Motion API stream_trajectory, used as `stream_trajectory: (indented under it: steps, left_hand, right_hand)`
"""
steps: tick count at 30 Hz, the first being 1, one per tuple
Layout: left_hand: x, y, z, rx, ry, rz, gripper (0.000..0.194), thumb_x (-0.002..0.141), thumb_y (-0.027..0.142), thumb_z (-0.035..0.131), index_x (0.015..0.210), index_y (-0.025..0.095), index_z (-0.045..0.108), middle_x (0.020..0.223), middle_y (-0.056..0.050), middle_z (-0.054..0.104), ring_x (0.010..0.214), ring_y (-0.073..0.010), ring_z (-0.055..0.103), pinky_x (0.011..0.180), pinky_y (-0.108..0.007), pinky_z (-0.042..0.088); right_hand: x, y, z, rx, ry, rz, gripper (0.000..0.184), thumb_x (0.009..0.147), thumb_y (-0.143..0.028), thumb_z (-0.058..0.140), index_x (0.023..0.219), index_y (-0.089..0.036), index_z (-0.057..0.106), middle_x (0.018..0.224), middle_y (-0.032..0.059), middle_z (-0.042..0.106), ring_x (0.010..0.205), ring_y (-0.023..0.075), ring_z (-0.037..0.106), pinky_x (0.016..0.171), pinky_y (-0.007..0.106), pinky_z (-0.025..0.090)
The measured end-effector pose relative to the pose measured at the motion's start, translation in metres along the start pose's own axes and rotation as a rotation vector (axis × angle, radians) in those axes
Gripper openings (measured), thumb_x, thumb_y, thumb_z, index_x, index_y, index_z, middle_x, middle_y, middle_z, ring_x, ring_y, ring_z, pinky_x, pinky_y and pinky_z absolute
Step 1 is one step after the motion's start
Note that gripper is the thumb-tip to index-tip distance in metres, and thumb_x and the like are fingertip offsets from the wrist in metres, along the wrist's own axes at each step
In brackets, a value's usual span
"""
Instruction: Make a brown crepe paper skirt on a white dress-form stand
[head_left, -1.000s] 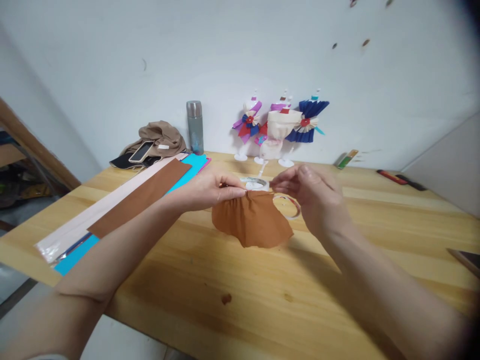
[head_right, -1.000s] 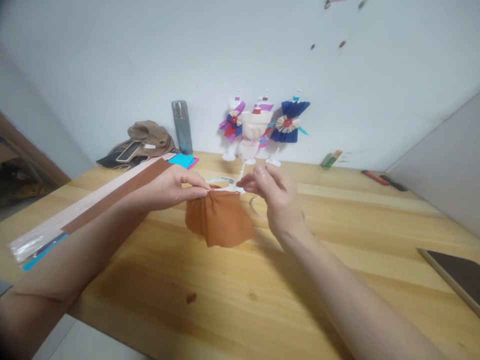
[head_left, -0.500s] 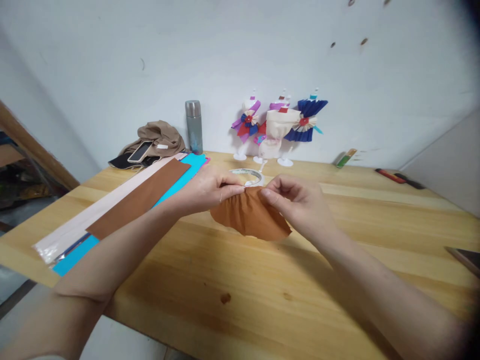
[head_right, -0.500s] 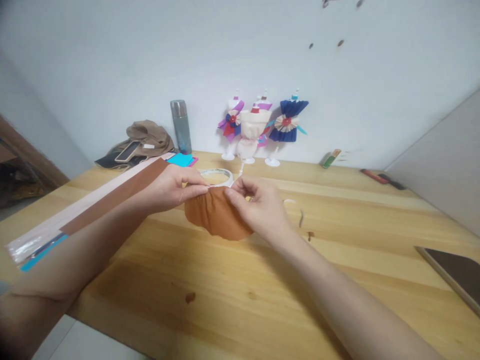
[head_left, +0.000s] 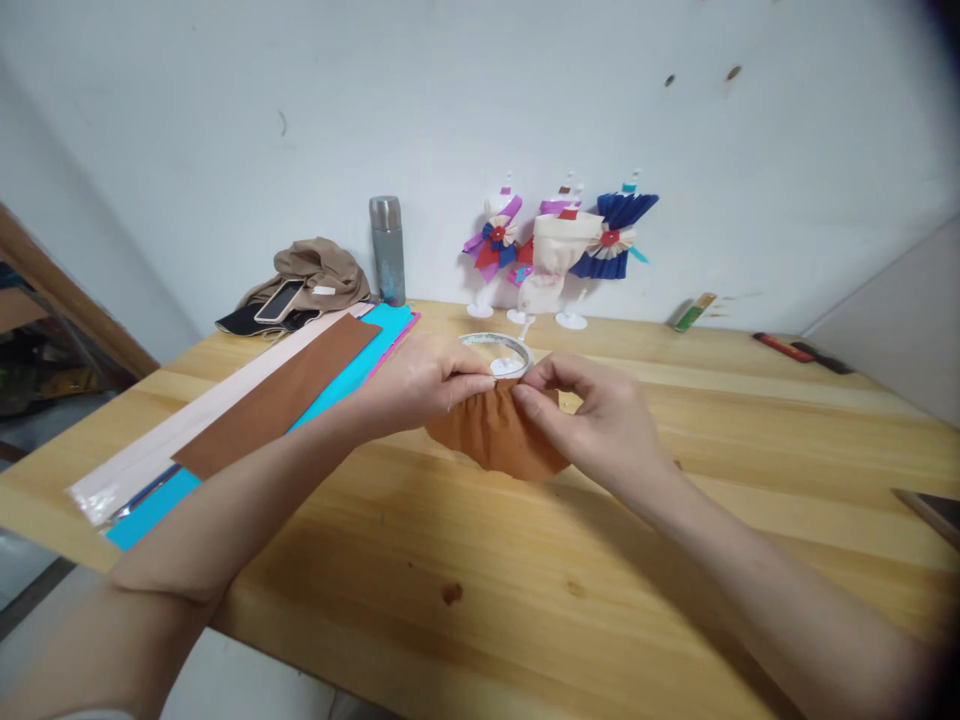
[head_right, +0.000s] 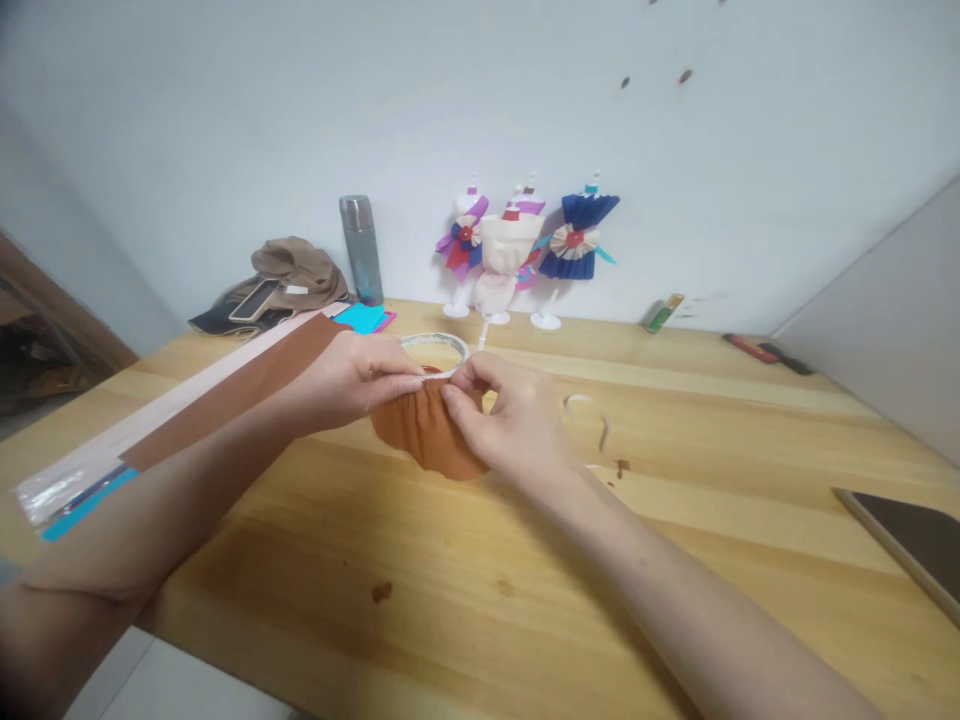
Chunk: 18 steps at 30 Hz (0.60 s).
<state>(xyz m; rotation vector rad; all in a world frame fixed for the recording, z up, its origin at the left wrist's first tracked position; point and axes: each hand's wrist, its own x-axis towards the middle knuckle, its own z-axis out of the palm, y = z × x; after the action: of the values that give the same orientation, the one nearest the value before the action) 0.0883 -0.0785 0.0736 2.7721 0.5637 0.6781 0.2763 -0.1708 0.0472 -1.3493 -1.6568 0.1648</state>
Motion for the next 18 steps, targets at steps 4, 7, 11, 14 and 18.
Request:
stream_trajectory:
  steps: [4,7,11,14,18]
  left_hand:
    - [-0.0002,0.0015,0.0003,0.056,0.020,0.025,0.032,0.095,0.028,0.051,0.073,0.017,0.071,0.071,-0.001,0.068,0.071,-0.0145,0.057,0.067,-0.027,0.038]
    - [-0.0002,0.0018,0.0020,0.101,0.037,0.043,0.035,0.097,0.029,0.051,0.069,0.016,0.069,0.069,-0.002,0.066,0.069,-0.0145,0.055,0.066,-0.028,0.037]
    - [0.0000,0.0028,0.0053,0.186,0.046,0.054,0.039,0.098,0.030,0.052,0.065,0.016,0.067,0.064,-0.002,0.063,0.068,-0.0161,0.053,0.067,-0.030,0.037]
    - [-0.0003,0.0050,0.0072,0.240,0.032,0.042,0.038,0.099,0.030,0.051,0.069,0.016,0.070,0.068,-0.005,0.066,0.072,-0.0186,0.056,0.069,-0.032,0.039]
    - [-0.0003,0.0079,0.0088,0.283,0.040,0.034,0.036,0.099,0.029,0.052,0.074,0.016,0.074,0.074,-0.008,0.069,0.077,-0.0215,0.059,0.073,-0.034,0.043]
  right_hand:
    - [0.0006,0.0029,0.0008,-0.036,0.024,0.065,0.020,0.080,-0.035,0.067,0.065,-0.025,0.058,0.062,0.0015,0.065,0.059,0.0190,0.060,0.060,0.034,0.043]
    - [0.0010,0.0059,0.0026,-0.062,0.000,0.075,0.020,0.080,-0.033,0.065,0.063,-0.024,0.059,0.061,0.0017,0.066,0.057,0.0186,0.058,0.057,0.033,0.041]
    - [0.0007,0.0055,0.0041,-0.058,-0.009,0.079,0.016,0.079,-0.030,0.061,0.065,-0.023,0.063,0.061,0.0019,0.066,0.055,0.0177,0.057,0.054,0.032,0.039]
    - [0.0001,0.0034,0.0041,-0.041,-0.006,0.059,0.019,0.079,-0.030,0.061,0.061,-0.024,0.058,0.056,0.0004,0.062,0.052,0.0162,0.053,0.052,0.030,0.038]
    - [0.0005,0.0062,0.0048,-0.006,0.004,0.068,0.022,0.079,-0.029,0.065,0.059,-0.026,0.057,0.054,0.0002,0.060,0.051,0.0171,0.053,0.050,0.032,0.039]
